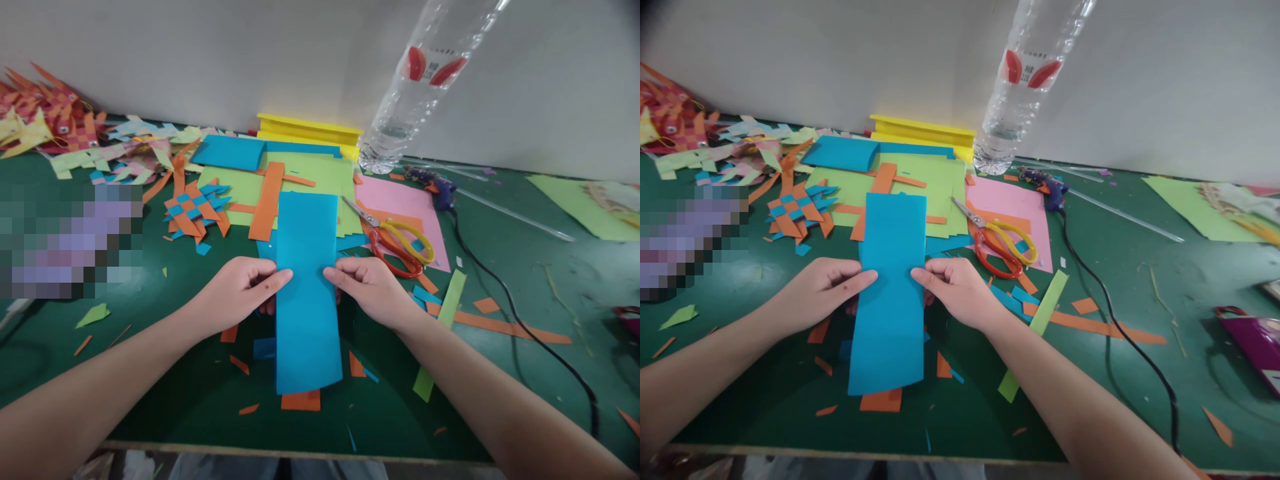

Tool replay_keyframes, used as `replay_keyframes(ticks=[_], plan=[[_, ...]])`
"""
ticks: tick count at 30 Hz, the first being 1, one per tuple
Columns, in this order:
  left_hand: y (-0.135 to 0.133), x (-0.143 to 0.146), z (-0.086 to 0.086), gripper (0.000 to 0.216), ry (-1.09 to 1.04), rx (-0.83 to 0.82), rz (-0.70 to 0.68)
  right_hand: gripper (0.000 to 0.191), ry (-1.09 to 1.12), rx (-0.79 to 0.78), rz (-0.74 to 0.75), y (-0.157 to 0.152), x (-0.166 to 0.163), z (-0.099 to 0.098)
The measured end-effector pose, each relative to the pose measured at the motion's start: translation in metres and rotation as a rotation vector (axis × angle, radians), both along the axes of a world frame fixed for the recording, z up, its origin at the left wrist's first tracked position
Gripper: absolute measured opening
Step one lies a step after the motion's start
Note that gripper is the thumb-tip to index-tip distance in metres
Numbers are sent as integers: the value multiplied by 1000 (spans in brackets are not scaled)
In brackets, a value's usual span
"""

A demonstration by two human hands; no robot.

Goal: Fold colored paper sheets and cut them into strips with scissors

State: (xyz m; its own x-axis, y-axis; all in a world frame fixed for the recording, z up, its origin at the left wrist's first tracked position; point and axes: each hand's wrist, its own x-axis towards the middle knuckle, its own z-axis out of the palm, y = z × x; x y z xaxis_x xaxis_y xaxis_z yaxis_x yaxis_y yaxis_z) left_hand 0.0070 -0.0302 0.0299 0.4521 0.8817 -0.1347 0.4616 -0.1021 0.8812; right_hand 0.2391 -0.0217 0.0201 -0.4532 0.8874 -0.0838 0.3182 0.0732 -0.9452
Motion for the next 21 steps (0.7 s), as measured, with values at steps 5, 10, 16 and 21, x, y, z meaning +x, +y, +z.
replay_keyframes(ticks=[5,10,16,21], plan=[[0,0,1,47,-13,-4,-25,44,7,25,-5,-1,0,-1],[0,1,0,47,-17,-22,-45,45,19,29,-16,0,0,-3],[0,1,1,48,13,8,-15,44,29,-14,-27,0,0,0],[0,1,2,47,19,33,32,41,17,-42,-3,-1,-1,2]])
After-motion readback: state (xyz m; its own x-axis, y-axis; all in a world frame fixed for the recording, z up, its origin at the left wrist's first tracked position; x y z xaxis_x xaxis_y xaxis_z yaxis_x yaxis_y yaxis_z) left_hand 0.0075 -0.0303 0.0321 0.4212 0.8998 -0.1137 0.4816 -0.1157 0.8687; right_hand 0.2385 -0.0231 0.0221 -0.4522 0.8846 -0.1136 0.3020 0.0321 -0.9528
